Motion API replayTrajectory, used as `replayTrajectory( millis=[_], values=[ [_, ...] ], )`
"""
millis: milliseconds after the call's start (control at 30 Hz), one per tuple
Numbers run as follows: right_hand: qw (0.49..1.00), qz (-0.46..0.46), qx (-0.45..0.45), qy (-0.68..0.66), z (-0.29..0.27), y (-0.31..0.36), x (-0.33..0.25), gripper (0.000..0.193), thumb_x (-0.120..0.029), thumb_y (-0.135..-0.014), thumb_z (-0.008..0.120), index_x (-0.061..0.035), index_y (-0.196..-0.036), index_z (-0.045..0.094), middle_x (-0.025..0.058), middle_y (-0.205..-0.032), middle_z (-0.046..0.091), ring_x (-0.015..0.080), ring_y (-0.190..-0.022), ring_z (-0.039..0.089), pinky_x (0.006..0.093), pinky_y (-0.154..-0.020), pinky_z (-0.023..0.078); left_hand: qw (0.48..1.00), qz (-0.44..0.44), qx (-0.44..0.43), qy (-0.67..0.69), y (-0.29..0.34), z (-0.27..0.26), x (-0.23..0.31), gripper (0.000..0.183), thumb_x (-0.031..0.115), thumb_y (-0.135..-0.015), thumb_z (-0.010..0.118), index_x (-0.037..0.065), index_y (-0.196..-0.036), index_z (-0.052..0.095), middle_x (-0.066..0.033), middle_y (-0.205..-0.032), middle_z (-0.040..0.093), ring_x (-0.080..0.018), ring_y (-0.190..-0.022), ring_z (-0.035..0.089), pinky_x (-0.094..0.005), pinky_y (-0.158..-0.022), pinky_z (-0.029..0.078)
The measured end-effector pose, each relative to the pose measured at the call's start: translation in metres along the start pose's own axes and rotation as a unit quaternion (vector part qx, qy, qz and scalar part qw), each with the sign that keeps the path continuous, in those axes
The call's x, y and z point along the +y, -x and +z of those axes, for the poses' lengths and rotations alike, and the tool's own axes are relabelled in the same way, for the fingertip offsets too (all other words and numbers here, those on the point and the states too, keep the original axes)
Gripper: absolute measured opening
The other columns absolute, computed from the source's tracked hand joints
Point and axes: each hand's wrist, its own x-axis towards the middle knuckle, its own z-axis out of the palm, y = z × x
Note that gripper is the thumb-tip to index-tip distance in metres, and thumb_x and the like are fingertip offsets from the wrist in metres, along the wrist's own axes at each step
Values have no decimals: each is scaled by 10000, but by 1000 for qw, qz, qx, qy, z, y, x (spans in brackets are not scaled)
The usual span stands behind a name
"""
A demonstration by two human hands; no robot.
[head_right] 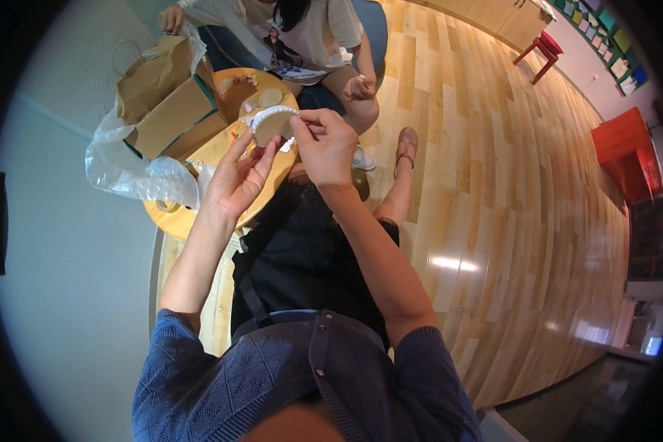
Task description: Inspecting and assembling small craft or toy components at a table.
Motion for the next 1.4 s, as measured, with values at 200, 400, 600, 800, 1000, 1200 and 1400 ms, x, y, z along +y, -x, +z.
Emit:
replayTrajectory(
  millis=[200,400,600,800,1000,1200,1400],
  values=[
    [997,72,-22,-16,1,-1,-18,260,-166,-863,765,74,-898,672,118,-843,716,123,-758,690,229,-653,541,984,115,-35,-130,16,13,-6,354,112,-897,725,-85,-1140,559,-175,-1104,607,-290,-1073,645,-331,-978,577],
    [990,121,-43,-63,0,-1,-19,305,-194,-866,772,86,-914,660,135,-848,713,128,-754,679,228,-678,537,962,166,-54,-210,16,10,-5,279,156,-932,692,-57,-1088,604,-146,-1086,640,-239,-1065,653,-308,-988,557],
    [986,136,-58,-80,3,1,-21,295,-186,-878,758,85,-930,654,130,-860,706,125,-770,672,228,-702,534,955,188,-61,-221,16,8,-3,220,152,-941,680,-43,-1012,611,-142,-1049,648,-244,-1035,666,-298,-965,567],
    [985,137,-61,-88,3,2,-15,280,-169,-893,739,89,-942,643,123,-859,700,132,-786,675,225,-703,534,960,187,-49,-204,15,5,-1,186,136,-953,659,-33,-972,585,-149,-1049,641,-274,-1022,677,-295,-931,584],
    [980,139,-69,-125,3,1,-14,354,-260,-941,686,90,-952,629,144,-887,693,157,-796,686,246,-716,559,935,244,-53,-252,11,2,-5,200,142,-979,618,-36,-1059,572,-172,-1130,635,-285,-1095,653,-328,-994,546],
    [950,194,-78,-230,3,-6,-26,429,-357,-976,626,71,-999,622,172,-945,689,220,-845,705,312,-774,581,886,350,-96,-288,17,10,-12,237,133,-970,637,-57,-1091,562,-143,-1076,631,-244,-992,690,-316,-908,574],
    [925,219,-110,-289,-1,-4,-21,370,-294,-997,587,65,-1083,600,180,-1031,679,254,-946,692,367,-884,557,848,395,-89,-342,18,9,-16,271,121,-950,670,-36,-1154,585,-139,-1097,653,-200,-992,681,-288,-897,553]
  ],
)
